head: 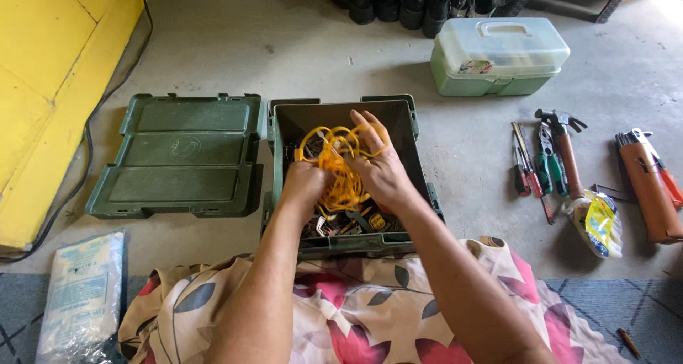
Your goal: The person sits on the floor and sorts through a green toolbox, removing various tools and hardware items one by one and placing them on the floor beside the box. Items include a hammer, pliers, screwdrivers, a wrench, a paintbrush, and a bundle of nails.
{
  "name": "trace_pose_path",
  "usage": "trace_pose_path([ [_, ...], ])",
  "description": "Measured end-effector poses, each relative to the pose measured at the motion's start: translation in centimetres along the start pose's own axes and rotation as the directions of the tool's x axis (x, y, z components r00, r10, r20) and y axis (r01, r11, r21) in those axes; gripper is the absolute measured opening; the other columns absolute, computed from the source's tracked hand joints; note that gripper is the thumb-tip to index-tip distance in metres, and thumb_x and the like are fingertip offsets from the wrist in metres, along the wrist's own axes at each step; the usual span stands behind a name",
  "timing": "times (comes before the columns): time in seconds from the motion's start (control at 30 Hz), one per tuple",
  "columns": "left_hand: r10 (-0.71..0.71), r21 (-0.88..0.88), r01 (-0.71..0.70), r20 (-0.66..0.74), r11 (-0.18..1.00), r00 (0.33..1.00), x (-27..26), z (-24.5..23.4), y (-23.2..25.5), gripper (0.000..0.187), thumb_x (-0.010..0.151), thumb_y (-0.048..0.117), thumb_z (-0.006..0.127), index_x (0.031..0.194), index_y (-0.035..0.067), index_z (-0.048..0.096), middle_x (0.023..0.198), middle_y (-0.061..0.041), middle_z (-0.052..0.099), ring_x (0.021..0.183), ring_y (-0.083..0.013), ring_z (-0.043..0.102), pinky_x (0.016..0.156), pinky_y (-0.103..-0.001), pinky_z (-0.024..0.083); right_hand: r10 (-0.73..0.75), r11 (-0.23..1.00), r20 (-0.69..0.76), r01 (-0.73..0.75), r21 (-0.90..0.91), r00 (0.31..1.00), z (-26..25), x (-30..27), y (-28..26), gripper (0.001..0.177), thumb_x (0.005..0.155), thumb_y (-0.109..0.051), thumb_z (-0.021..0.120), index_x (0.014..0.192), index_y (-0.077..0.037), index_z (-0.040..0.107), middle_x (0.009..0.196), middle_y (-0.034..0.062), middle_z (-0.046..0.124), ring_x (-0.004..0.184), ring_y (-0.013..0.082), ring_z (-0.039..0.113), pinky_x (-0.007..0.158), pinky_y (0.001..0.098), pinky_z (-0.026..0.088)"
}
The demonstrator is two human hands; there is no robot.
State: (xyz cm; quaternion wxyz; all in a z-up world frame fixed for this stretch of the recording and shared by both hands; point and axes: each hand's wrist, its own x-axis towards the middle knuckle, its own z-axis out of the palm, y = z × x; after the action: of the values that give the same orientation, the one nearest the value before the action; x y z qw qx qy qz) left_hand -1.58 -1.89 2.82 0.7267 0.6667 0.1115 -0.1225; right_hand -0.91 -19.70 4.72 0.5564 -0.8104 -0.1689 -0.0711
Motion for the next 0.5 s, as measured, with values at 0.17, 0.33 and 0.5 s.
trace_pose_path([
  [0.17,-0.071,0.616,0.045,0.018,0.787,0.997,0.6,0.2,-0.6,0.022,0.082,0.012,0.068,0.092,-0.007,0.074,0.080,-0.017,0.073,0.069,-0.0235,0.069,0.063,-0.040,0.053,-0.079,0.942,0.489,0.226,-0.249,0.868,-2.5,-0.2,-2.6,0.115,0.068,-0.013,0.087,0.162,-0.017,0.022,0.164,0.0227,0.026,0.146,0.0369,0.036,0.116,0.0429,0.035],
  [0.33,0.004,0.157,-0.021,0.109,0.987,0.994,0.0,0.4,-0.2,0.043,0.074,0.003,0.065,0.116,-0.007,0.066,0.096,-0.015,0.072,0.082,-0.0228,0.069,0.069,-0.037,0.058,0.350,0.867,0.388,-0.138,-0.480,0.853,-0.1,-0.4,-1.3,0.092,0.077,-0.016,0.080,0.157,-0.020,0.036,0.122,0.0173,0.072,0.111,0.0295,0.072,0.092,0.0387,0.057],
  [0.5,-0.022,-0.256,-0.014,-0.135,0.967,0.991,-0.4,-1.0,0.8,0.052,0.086,0.013,0.065,0.137,0.005,0.056,0.114,-0.008,0.068,0.095,-0.0174,0.065,0.072,-0.035,0.058,0.318,0.945,0.111,-0.304,-0.123,0.942,-0.8,0.4,1.6,0.041,0.083,-0.009,0.083,0.119,-0.001,0.067,0.105,0.0117,0.080,0.095,0.0204,0.077,0.083,0.0345,0.062],
])
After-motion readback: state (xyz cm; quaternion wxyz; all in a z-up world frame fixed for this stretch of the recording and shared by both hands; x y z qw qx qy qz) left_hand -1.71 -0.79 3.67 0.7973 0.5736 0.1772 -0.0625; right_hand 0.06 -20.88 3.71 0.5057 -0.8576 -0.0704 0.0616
